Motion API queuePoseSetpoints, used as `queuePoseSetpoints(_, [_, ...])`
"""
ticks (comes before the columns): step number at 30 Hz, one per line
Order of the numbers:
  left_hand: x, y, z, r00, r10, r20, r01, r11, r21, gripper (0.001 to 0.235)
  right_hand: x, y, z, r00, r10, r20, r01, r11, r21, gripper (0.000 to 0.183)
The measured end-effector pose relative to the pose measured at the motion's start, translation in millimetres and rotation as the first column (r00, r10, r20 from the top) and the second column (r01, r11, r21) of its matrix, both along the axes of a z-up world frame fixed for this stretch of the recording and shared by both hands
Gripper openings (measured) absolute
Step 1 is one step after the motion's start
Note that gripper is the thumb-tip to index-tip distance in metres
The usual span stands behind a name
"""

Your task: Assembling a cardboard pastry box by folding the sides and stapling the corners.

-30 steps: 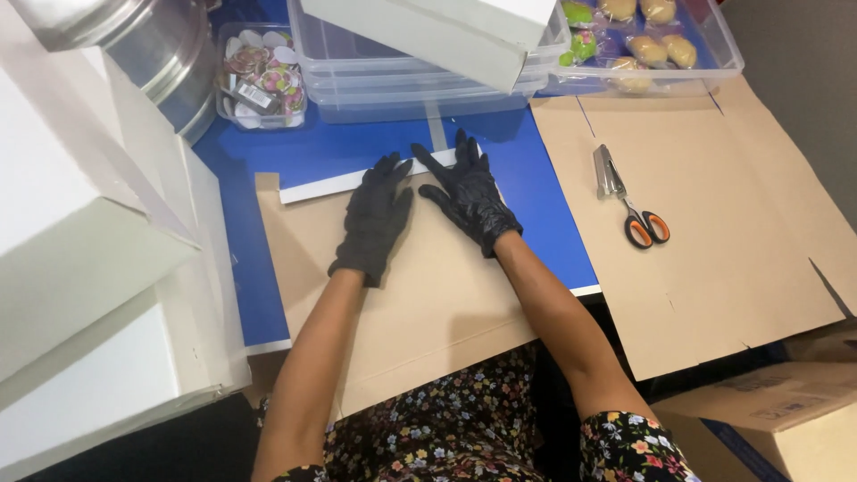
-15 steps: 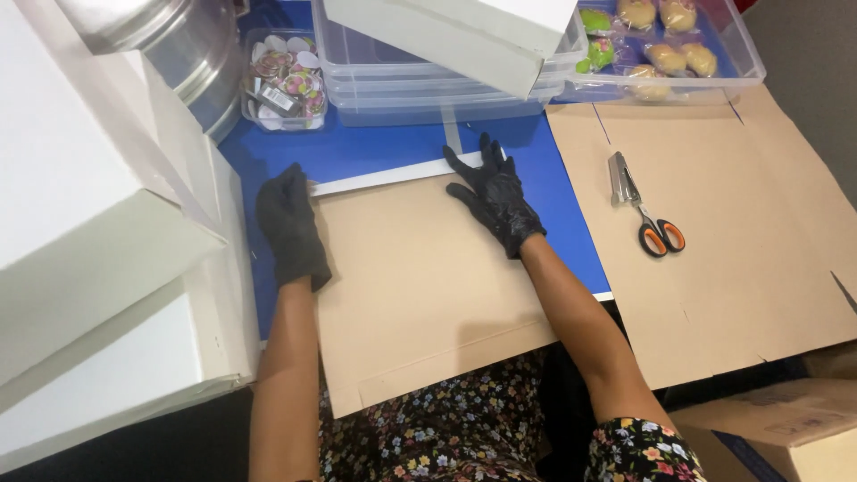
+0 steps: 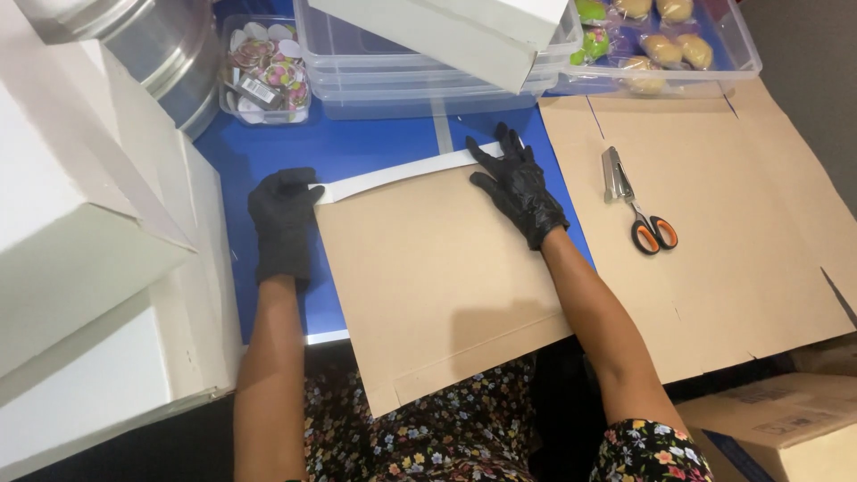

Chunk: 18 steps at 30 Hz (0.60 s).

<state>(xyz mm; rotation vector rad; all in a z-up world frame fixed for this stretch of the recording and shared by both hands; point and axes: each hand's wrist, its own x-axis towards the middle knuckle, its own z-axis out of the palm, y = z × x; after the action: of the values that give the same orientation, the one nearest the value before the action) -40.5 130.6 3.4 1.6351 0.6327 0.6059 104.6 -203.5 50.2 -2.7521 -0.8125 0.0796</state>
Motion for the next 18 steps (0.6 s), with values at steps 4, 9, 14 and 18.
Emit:
queuePoseSetpoints(4, [6,-1,-6,0.998,0.035,-0.051,-0.033,0.998,0.044,0.029,0,0,-2,1.0,0.007,0.009,-0.007,1.0,0.005,0.053])
queuePoseSetpoints(9, [-37,-6,2,0.991,-0.065,-0.116,0.078,0.99,0.115,0.038,1,6,4,0.987,0.154,0.042,-0.156,0.987,0.029,0.051])
queuePoseSetpoints(14, [-138,-65,99,0.942,-0.315,-0.119,0.292,0.94,-0.176,0.049,7,8,-12,0.932,0.362,0.016,-0.354,0.902,0.247,0.041])
queuePoseSetpoints(18, [-181,-62,24,0.831,-0.554,-0.048,0.555,0.821,0.136,0.05,-6,30,-24,0.864,0.503,-0.019,-0.466,0.812,0.35,0.065])
